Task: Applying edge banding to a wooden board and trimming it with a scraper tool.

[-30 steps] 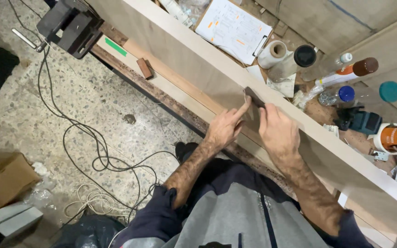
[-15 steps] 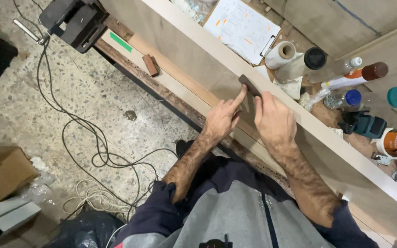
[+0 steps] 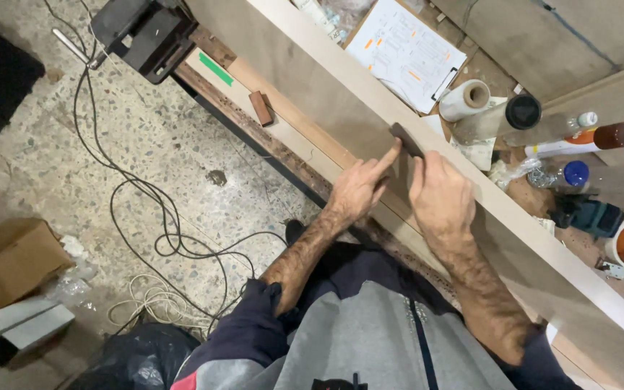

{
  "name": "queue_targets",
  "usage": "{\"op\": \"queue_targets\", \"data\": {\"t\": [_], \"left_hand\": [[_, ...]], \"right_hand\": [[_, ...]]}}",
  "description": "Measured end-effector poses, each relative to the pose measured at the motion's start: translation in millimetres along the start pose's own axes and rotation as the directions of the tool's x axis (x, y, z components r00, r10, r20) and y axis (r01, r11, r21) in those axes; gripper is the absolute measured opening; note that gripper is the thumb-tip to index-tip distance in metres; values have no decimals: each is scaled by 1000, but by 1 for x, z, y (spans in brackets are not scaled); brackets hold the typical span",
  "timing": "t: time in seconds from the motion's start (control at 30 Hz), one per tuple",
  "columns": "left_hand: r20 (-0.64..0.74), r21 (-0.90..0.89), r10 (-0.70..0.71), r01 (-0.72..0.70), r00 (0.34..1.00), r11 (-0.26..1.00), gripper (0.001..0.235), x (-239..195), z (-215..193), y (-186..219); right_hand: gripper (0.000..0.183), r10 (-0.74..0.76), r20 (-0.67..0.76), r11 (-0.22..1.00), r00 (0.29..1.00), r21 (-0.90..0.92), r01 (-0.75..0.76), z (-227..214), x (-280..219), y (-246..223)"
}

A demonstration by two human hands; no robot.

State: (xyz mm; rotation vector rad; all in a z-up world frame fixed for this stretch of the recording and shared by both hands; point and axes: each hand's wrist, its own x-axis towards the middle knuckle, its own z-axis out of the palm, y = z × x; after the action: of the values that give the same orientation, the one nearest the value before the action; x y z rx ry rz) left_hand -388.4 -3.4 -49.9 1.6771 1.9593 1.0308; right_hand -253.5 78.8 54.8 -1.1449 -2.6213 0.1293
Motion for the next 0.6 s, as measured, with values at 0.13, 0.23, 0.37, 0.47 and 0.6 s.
{"op": "queue_targets", "data": {"t": [0.13,0.23,0.37,0.47,0.6], "left_hand": [[14,-62,-27,28,1000,998,92,-1,-6,-4],[-2,-72,-26,26,1000,997,91,3,-12,-13],[-12,-52,-53,53,998,997,94,11,-41,-23],[38,3,-27,27,999,1000,96,0,-32,-13],[84,71,2,-8,996,997,96,5,-34,-23]], "right_hand": [[16,-16,-22,998,1000,54,17,-2,9,-16],[15,-10,-26,998,1000,56,11,3,14,-19],[16,16,29,999,999,31,-17,12,34,-40],[16,-38,-6,997,999,69,38,1,18,-33],[13,-24,-39,996,999,80,27,-2,16,-31]]}}
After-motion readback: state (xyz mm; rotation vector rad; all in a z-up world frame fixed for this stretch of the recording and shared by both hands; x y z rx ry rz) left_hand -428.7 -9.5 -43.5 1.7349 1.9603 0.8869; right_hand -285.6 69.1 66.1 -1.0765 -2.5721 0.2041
